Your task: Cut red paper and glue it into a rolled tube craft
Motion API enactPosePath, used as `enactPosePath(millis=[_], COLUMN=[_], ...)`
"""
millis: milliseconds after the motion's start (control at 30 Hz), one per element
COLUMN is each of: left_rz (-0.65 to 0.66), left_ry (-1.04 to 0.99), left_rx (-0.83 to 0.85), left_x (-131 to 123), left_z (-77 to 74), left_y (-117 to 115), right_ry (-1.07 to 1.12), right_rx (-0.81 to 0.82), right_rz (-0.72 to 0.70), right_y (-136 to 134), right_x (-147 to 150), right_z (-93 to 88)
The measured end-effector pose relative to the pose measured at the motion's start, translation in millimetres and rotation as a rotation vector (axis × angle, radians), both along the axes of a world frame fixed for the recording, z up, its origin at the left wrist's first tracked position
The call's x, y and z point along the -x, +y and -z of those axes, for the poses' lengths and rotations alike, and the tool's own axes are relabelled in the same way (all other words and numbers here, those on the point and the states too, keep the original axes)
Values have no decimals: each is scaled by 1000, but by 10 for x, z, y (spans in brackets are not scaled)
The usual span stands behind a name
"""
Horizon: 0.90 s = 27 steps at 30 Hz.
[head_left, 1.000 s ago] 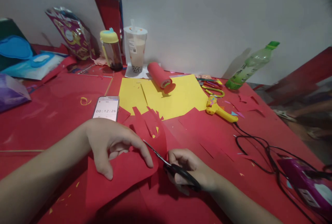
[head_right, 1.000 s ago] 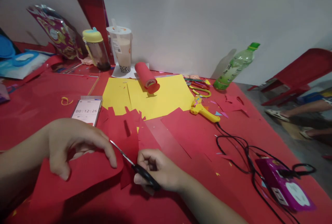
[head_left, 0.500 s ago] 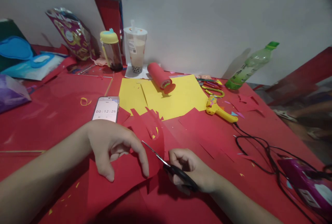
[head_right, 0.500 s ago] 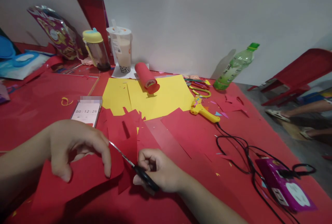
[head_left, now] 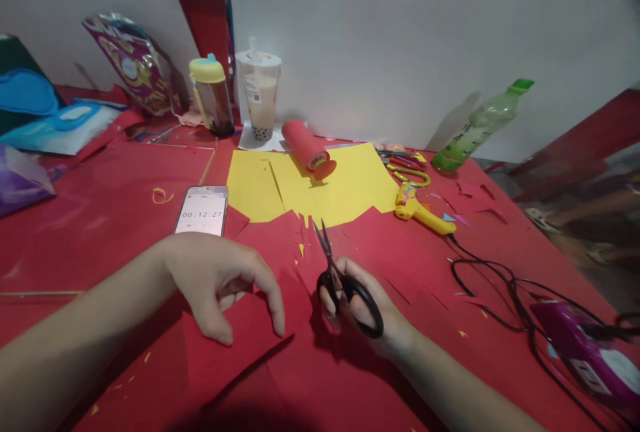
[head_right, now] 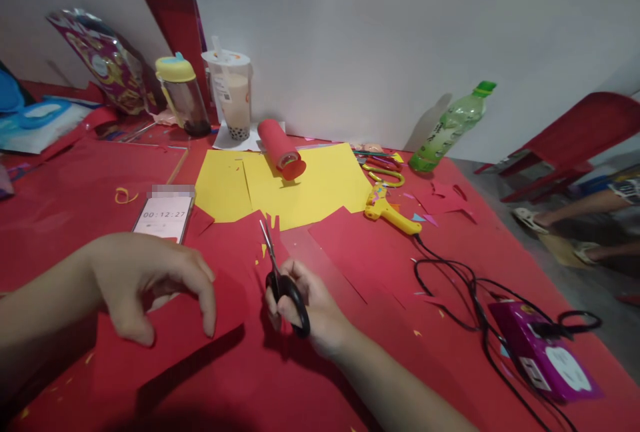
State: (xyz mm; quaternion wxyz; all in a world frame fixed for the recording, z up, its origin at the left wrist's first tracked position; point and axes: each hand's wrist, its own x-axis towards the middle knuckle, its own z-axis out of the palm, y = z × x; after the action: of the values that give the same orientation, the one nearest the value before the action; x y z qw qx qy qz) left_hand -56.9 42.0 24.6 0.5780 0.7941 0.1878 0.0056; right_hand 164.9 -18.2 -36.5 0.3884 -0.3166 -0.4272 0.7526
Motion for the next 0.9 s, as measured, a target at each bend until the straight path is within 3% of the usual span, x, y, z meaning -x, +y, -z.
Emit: enactPosePath(millis=[100,333,533,600,667,800,900], left_rz=[118,81,25,-71,-255,-734,-923], left_ry=[114,242,180,136,88,2,-46], left_rx=[9,-194,-254,-251,-213,39,154], left_x=[-58,-187,-220,-213,-208,-251,-341], left_z=[-18,-46,35,63,108,274,408], left_y=[-42,-173,-177,-138,-95,-40,-49], right_ry=[-132,-207,-243,-253,-254,-261,-257], right_rx=[0,-23,-87,-115,-149,-188,-198], right_rz=[69,120,222,342,486,698,776], right_y=[4,-17,-16,29,94,223,277], right_x=[16,47,39,3,-49,-145,-166], right_z=[4,6,-12,-12,-7,29,83])
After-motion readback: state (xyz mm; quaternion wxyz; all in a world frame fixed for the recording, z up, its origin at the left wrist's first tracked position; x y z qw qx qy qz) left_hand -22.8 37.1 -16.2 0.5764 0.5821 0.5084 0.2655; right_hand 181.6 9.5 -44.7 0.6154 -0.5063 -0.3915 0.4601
